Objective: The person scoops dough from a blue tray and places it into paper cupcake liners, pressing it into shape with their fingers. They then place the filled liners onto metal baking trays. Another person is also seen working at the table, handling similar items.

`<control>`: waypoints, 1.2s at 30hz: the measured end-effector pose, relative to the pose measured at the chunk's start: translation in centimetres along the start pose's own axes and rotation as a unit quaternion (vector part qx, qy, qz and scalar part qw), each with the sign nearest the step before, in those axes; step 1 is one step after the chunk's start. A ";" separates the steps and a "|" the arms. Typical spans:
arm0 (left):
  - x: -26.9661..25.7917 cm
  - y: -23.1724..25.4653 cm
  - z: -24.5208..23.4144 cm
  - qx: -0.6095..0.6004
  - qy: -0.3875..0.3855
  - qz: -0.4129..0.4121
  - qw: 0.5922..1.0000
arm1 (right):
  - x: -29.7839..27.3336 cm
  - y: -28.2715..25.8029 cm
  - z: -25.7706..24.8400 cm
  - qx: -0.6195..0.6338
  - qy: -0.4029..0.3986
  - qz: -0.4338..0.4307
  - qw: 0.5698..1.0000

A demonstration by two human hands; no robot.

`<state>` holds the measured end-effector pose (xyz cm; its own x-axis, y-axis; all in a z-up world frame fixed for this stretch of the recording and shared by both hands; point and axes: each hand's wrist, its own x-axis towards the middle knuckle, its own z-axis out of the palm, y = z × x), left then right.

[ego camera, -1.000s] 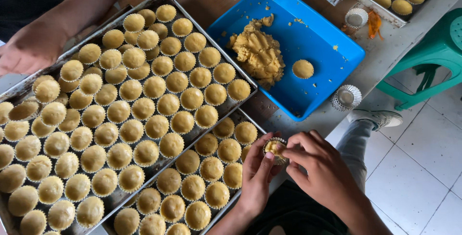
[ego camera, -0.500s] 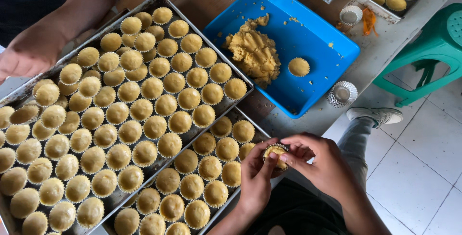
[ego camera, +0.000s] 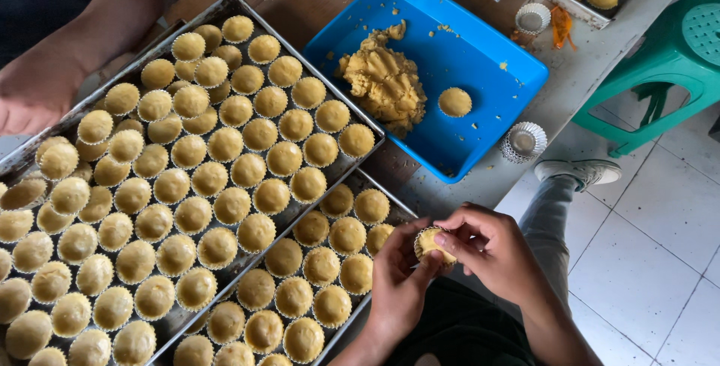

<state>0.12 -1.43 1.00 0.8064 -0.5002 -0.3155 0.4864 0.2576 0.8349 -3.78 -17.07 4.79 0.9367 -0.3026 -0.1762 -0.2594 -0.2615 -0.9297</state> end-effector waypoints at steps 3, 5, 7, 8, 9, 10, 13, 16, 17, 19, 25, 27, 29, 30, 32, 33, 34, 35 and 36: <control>-0.2 0.9 0.3 0.025 0.001 0.022 0.999 | 0.1 2.1 0.3 0.051 0.020 0.040 0.998; -0.1 0.1 -0.2 0.033 0.021 0.040 0.998 | 0.1 2.0 0.3 0.103 -0.019 0.021 0.994; -0.1 -0.1 -0.4 0.040 0.040 0.057 0.997 | 0.2 2.0 0.2 0.154 -0.056 0.004 0.986; -0.1 0.1 -0.4 0.078 0.036 0.060 0.994 | 0.4 2.0 0.1 0.127 -0.061 0.007 0.990; -0.2 0.4 -0.5 0.117 0.030 0.062 0.991 | 0.5 2.1 0.1 0.101 -0.065 0.010 0.993; -0.2 0.2 -0.3 0.118 0.027 0.060 0.991 | 0.5 2.0 0.2 0.102 -0.062 0.011 0.993; -0.4 0.2 0.2 0.056 0.022 0.036 0.998 | 0.7 2.3 0.3 0.083 -0.058 -0.006 0.995; -0.6 0.7 0.6 0.059 0.017 0.069 0.996 | 0.6 2.8 0.3 0.167 -0.037 -0.044 0.984; -0.5 0.5 0.6 0.046 0.029 0.063 0.997 | 0.5 2.3 0.2 0.145 -0.021 -0.033 0.989; -0.4 0.2 0.3 0.033 0.040 0.056 0.997 | 0.5 1.7 0.0 0.123 -0.004 -0.022 0.992; -0.3 0.6 0.3 0.081 0.022 0.053 0.995 | 0.6 1.9 0.5 0.106 -0.053 -0.029 0.992; -0.4 0.5 0.6 0.051 -0.002 0.063 0.997 | 0.6 2.0 0.9 0.138 -0.005 -0.025 0.990; -0.3 0.4 0.2 0.072 0.005 0.061 0.996 | 0.5 1.3 0.7 0.150 -0.029 -0.028 0.988; -0.3 0.3 0.0 0.092 0.012 0.059 0.994 | 0.4 1.0 0.6 0.162 -0.054 -0.031 0.985; -0.3 0.3 0.0 0.090 0.015 0.052 0.994 | 0.2 1.0 0.6 0.146 -0.056 -0.028 0.987; -0.2 0.3 0.0 0.088 0.016 0.046 0.995 | 0.2 1.0 0.6 0.129 -0.058 -0.026 0.990; -0.3 0.8 0.3 0.088 0.015 0.046 0.995 | 0.3 1.0 0.6 0.129 -0.057 -0.026 0.990; -0.5 1.2 0.6 0.085 0.016 0.044 0.995 | 0.5 0.9 0.7 0.149 -0.059 -0.029 0.987; -0.6 1.6 0.9 0.082 0.016 0.042 0.996 | 0.6 0.9 0.9 0.170 -0.060 -0.032 0.983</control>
<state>0.10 -1.41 2.98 0.8537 -0.4554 -0.2526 0.3565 0.1575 0.9209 -3.26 -16.67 3.60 0.9749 -0.1795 -0.1319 -0.1246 0.0512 -0.9909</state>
